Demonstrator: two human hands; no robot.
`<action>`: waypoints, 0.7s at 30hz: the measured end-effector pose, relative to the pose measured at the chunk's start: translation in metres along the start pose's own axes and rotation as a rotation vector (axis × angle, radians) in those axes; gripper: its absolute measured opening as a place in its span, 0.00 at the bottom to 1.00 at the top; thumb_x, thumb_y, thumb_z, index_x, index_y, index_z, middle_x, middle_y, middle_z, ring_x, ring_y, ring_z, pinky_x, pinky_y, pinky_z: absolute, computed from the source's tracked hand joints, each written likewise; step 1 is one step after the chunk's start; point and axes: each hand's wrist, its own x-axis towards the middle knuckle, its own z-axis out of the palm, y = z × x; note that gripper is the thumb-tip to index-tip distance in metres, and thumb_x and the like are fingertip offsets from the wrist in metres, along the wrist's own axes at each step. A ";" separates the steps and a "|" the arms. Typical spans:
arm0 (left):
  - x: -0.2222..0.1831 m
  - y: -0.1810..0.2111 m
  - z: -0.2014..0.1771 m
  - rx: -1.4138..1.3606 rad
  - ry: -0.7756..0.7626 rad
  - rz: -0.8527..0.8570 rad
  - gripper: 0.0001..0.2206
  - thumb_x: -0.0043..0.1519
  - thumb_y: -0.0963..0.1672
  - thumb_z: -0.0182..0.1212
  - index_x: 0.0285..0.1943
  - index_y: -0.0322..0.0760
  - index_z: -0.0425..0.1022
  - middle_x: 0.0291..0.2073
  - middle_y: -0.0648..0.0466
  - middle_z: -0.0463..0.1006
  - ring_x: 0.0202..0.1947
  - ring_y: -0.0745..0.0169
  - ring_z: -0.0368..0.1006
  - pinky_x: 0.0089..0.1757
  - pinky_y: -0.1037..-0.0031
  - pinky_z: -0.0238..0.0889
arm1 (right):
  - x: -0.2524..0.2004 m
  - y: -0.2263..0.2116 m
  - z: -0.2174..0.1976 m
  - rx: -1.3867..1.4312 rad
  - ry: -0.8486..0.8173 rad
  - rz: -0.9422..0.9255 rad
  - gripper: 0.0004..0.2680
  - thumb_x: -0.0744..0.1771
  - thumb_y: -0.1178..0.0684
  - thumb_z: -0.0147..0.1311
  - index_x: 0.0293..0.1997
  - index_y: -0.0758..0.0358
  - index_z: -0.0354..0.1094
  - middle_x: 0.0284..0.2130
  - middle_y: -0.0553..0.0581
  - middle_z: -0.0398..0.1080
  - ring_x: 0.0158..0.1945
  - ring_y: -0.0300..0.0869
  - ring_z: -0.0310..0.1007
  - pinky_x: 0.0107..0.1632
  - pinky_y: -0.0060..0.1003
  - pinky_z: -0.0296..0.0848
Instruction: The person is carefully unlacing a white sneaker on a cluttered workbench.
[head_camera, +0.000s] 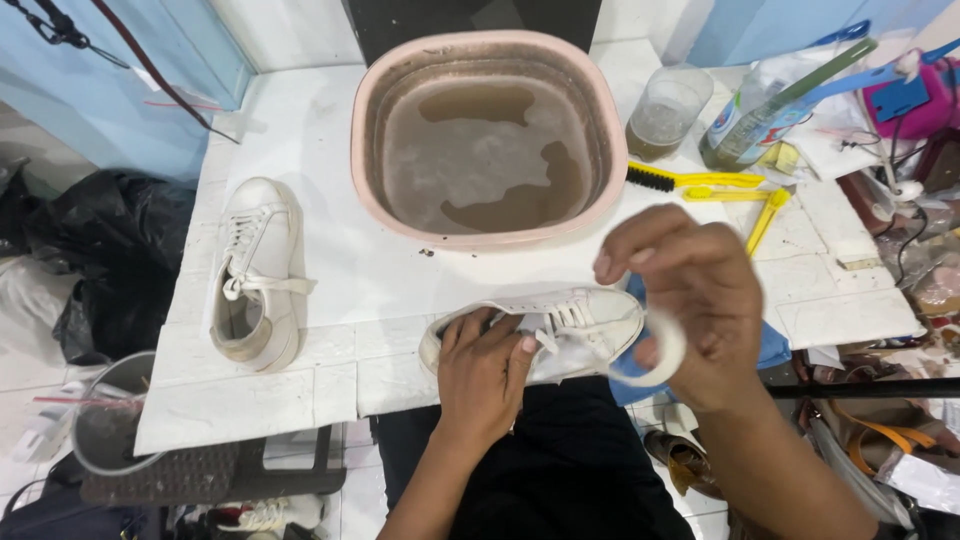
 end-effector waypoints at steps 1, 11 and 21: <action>0.000 0.002 0.000 -0.008 0.011 -0.040 0.27 0.64 0.52 0.27 0.36 0.35 0.77 0.39 0.52 0.78 0.48 0.47 0.66 0.47 0.59 0.53 | -0.004 0.003 -0.004 0.039 0.080 0.124 0.13 0.64 0.40 0.52 0.43 0.57 0.59 0.35 0.53 0.64 0.40 0.37 0.64 0.45 0.28 0.64; 0.007 0.002 -0.009 -0.054 -0.020 0.028 0.16 0.56 0.51 0.43 0.19 0.40 0.59 0.26 0.57 0.72 0.40 0.52 0.64 0.40 0.63 0.52 | -0.038 0.010 -0.034 0.390 -0.728 0.688 0.10 0.65 0.45 0.49 0.42 0.59 0.67 0.35 0.55 0.71 0.38 0.43 0.71 0.43 0.37 0.68; 0.009 0.002 0.000 0.089 0.072 0.063 0.15 0.51 0.51 0.56 0.21 0.39 0.64 0.32 0.54 0.75 0.42 0.49 0.66 0.42 0.62 0.54 | -0.026 0.022 -0.029 0.646 -0.707 0.559 0.14 0.66 0.39 0.53 0.47 0.57 0.61 0.40 0.58 0.66 0.43 0.46 0.68 0.47 0.41 0.67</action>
